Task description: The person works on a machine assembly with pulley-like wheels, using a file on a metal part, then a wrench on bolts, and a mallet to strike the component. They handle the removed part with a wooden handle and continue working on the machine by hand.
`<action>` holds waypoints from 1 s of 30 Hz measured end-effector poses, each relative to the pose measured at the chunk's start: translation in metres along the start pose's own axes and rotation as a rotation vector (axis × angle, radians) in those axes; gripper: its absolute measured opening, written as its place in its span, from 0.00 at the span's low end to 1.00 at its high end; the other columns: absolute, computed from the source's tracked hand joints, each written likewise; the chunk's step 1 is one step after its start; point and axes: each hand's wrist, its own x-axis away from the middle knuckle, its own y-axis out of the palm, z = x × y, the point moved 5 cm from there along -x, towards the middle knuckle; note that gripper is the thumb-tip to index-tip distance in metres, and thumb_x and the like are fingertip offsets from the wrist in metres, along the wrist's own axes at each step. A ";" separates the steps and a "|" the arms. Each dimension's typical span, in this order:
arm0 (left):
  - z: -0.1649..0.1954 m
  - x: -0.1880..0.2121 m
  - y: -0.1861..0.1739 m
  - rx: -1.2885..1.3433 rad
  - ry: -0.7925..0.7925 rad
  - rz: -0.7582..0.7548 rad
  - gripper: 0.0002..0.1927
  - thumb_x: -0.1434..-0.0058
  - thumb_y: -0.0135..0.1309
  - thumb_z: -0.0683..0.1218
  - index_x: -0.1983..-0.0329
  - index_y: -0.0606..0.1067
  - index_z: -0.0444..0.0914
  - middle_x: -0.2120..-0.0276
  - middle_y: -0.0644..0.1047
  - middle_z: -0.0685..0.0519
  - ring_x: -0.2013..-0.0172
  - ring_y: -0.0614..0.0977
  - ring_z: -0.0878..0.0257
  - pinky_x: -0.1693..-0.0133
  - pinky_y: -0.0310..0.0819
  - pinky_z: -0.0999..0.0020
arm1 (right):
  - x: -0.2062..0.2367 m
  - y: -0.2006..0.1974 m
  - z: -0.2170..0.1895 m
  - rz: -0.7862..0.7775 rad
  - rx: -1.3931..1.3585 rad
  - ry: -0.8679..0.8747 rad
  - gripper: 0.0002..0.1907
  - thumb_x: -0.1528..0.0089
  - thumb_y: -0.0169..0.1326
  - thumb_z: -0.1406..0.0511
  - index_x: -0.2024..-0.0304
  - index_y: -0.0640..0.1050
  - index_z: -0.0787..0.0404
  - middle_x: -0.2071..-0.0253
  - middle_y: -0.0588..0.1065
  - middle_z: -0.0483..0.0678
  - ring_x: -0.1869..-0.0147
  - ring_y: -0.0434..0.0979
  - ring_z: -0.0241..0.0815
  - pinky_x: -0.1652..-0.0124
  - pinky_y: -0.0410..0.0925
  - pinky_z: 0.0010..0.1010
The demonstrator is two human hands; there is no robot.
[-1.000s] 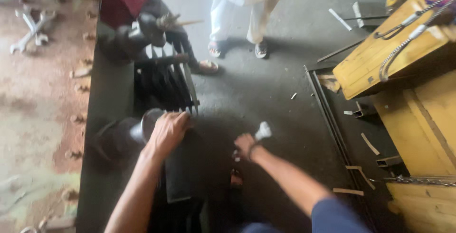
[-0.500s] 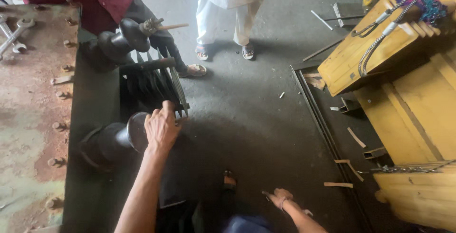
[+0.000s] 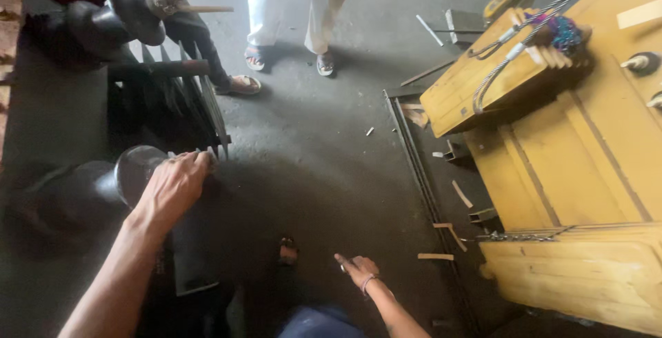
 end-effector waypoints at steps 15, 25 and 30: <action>-0.021 0.010 0.005 0.078 0.125 0.146 0.17 0.41 0.64 0.52 0.60 0.72 0.38 0.68 0.79 0.45 0.61 0.81 0.43 0.60 0.69 0.48 | -0.048 -0.021 -0.115 0.060 -0.510 -0.174 0.40 0.41 0.43 0.29 0.82 0.68 0.55 0.82 0.65 0.41 0.77 0.66 0.34 0.73 0.60 0.33; -0.014 0.016 -0.004 0.054 0.068 0.286 0.17 0.41 0.63 0.50 0.58 0.72 0.34 0.68 0.80 0.49 0.62 0.81 0.48 0.58 0.66 0.48 | -0.022 0.017 -0.087 -0.101 0.076 -0.129 0.47 0.41 0.32 0.28 0.69 0.82 0.58 0.66 0.79 0.60 0.56 0.79 0.60 0.53 0.67 0.49; -0.012 0.011 -0.012 0.069 -0.022 0.208 0.09 0.38 0.59 0.46 0.62 0.72 0.38 0.70 0.78 0.47 0.61 0.79 0.47 0.50 0.68 0.52 | 0.002 0.015 -0.041 -0.109 0.239 0.006 0.45 0.42 0.33 0.28 0.60 0.86 0.51 0.54 0.80 0.60 0.43 0.79 0.60 0.43 0.68 0.46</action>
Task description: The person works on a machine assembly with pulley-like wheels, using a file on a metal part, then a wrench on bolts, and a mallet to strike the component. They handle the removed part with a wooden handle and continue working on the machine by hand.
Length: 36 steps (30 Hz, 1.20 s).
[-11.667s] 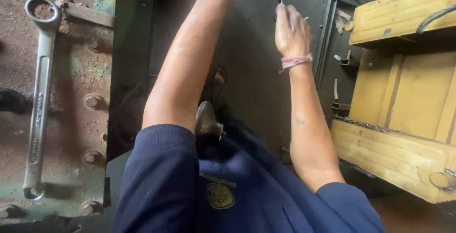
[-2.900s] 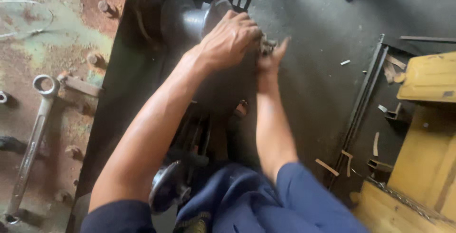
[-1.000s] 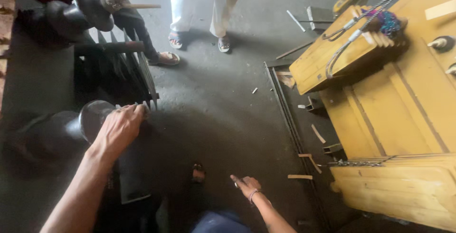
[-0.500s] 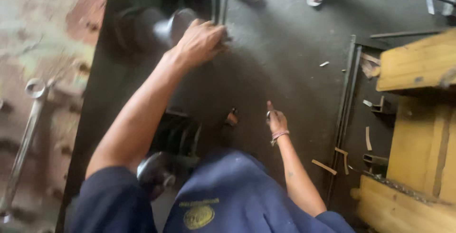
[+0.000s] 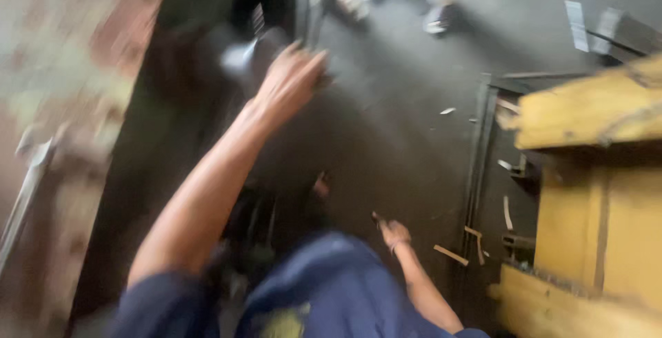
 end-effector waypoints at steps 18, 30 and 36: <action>0.033 0.016 -0.007 -0.005 0.115 -0.008 0.11 0.31 0.60 0.49 0.53 0.76 0.39 0.62 0.81 0.49 0.59 0.83 0.52 0.53 0.76 0.57 | 0.005 -0.006 0.032 0.187 -0.281 0.008 0.36 0.39 0.39 0.31 0.69 0.86 0.46 0.66 0.81 0.52 0.56 0.82 0.55 0.53 0.72 0.45; 0.049 -0.003 -0.025 0.046 -0.059 -0.257 0.11 0.35 0.50 0.40 0.52 0.79 0.41 0.62 0.81 0.43 0.63 0.84 0.45 0.62 0.77 0.52 | 0.008 0.012 0.068 0.158 -0.197 0.045 0.38 0.40 0.39 0.30 0.70 0.86 0.48 0.62 0.82 0.54 0.52 0.81 0.56 0.50 0.71 0.46; 0.036 -0.023 -0.021 0.060 0.079 -0.196 0.08 0.39 0.49 0.38 0.59 0.77 0.39 0.64 0.81 0.43 0.62 0.83 0.41 0.64 0.76 0.50 | -0.003 -0.005 0.040 0.042 -0.246 0.032 0.40 0.40 0.36 0.30 0.70 0.86 0.48 0.62 0.83 0.54 0.52 0.84 0.55 0.48 0.71 0.43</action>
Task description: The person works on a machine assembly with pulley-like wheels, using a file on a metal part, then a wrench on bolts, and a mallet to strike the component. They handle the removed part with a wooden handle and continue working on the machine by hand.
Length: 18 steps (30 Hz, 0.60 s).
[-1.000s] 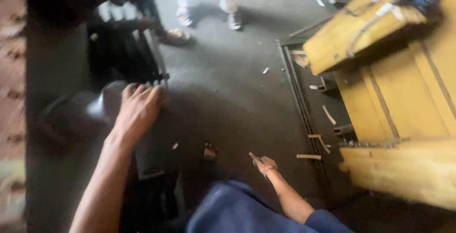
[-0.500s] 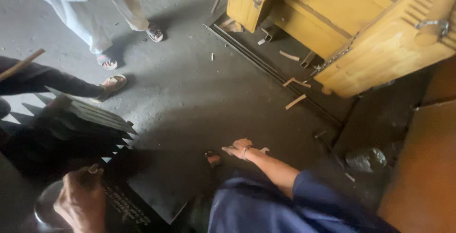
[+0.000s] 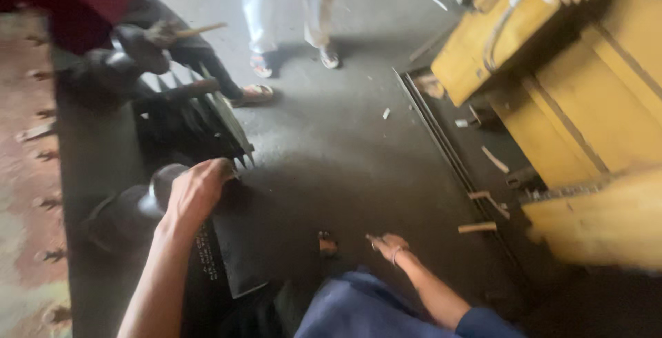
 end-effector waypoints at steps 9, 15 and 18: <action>-0.003 0.014 0.015 -0.072 -0.029 0.381 0.10 0.44 0.56 0.44 0.59 0.73 0.39 0.66 0.80 0.45 0.61 0.82 0.44 0.63 0.75 0.49 | 0.001 -0.007 -0.024 0.002 0.017 -0.096 0.36 0.40 0.39 0.32 0.65 0.87 0.47 0.57 0.82 0.50 0.47 0.81 0.52 0.44 0.68 0.43; -0.015 0.010 0.026 -0.118 0.038 0.020 0.09 0.38 0.51 0.39 0.54 0.73 0.39 0.64 0.78 0.47 0.58 0.81 0.46 0.61 0.76 0.51 | -0.001 0.000 -0.009 0.003 0.076 -0.021 0.36 0.40 0.40 0.32 0.65 0.86 0.48 0.58 0.82 0.52 0.49 0.82 0.55 0.46 0.71 0.45; -0.018 0.007 0.023 -0.152 -0.045 0.022 0.08 0.37 0.52 0.42 0.55 0.73 0.38 0.64 0.78 0.46 0.59 0.81 0.47 0.62 0.76 0.50 | 0.000 0.002 -0.005 -0.015 0.055 -0.013 0.38 0.40 0.38 0.32 0.66 0.86 0.49 0.58 0.83 0.53 0.49 0.82 0.55 0.46 0.71 0.45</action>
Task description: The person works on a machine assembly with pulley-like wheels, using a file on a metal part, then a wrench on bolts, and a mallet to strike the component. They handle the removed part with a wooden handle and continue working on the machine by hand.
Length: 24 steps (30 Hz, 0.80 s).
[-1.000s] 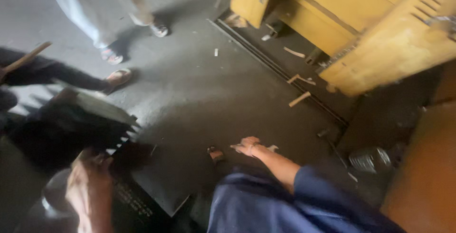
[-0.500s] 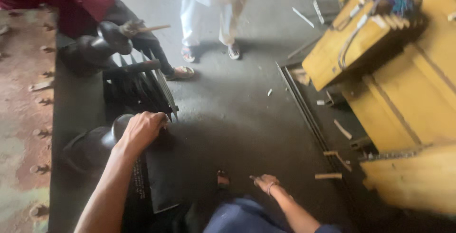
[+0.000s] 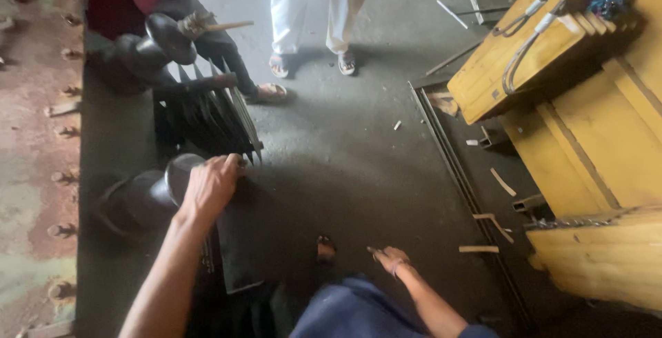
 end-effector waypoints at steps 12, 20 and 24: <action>-0.009 0.000 0.011 0.060 0.016 0.044 0.05 0.37 0.52 0.43 0.61 0.73 0.37 0.68 0.78 0.43 0.64 0.81 0.45 0.64 0.76 0.51 | 0.008 0.000 -0.012 0.038 -0.056 -0.083 0.39 0.42 0.37 0.32 0.63 0.85 0.51 0.56 0.83 0.55 0.46 0.81 0.57 0.45 0.69 0.44; -0.028 -0.017 0.013 0.246 -0.004 -0.125 0.07 0.35 0.56 0.46 0.61 0.78 0.37 0.68 0.80 0.43 0.65 0.84 0.47 0.64 0.76 0.51 | 0.005 0.011 -0.021 -0.061 0.122 0.036 0.42 0.42 0.38 0.30 0.57 0.86 0.52 0.53 0.82 0.57 0.41 0.80 0.56 0.42 0.69 0.46; -0.018 -0.014 -0.001 0.242 0.107 0.025 0.08 0.40 0.61 0.46 0.63 0.79 0.38 0.70 0.81 0.44 0.67 0.84 0.46 0.65 0.76 0.52 | 0.001 0.006 -0.037 0.003 0.042 -0.045 0.42 0.42 0.37 0.30 0.57 0.86 0.51 0.52 0.81 0.57 0.41 0.79 0.58 0.43 0.69 0.47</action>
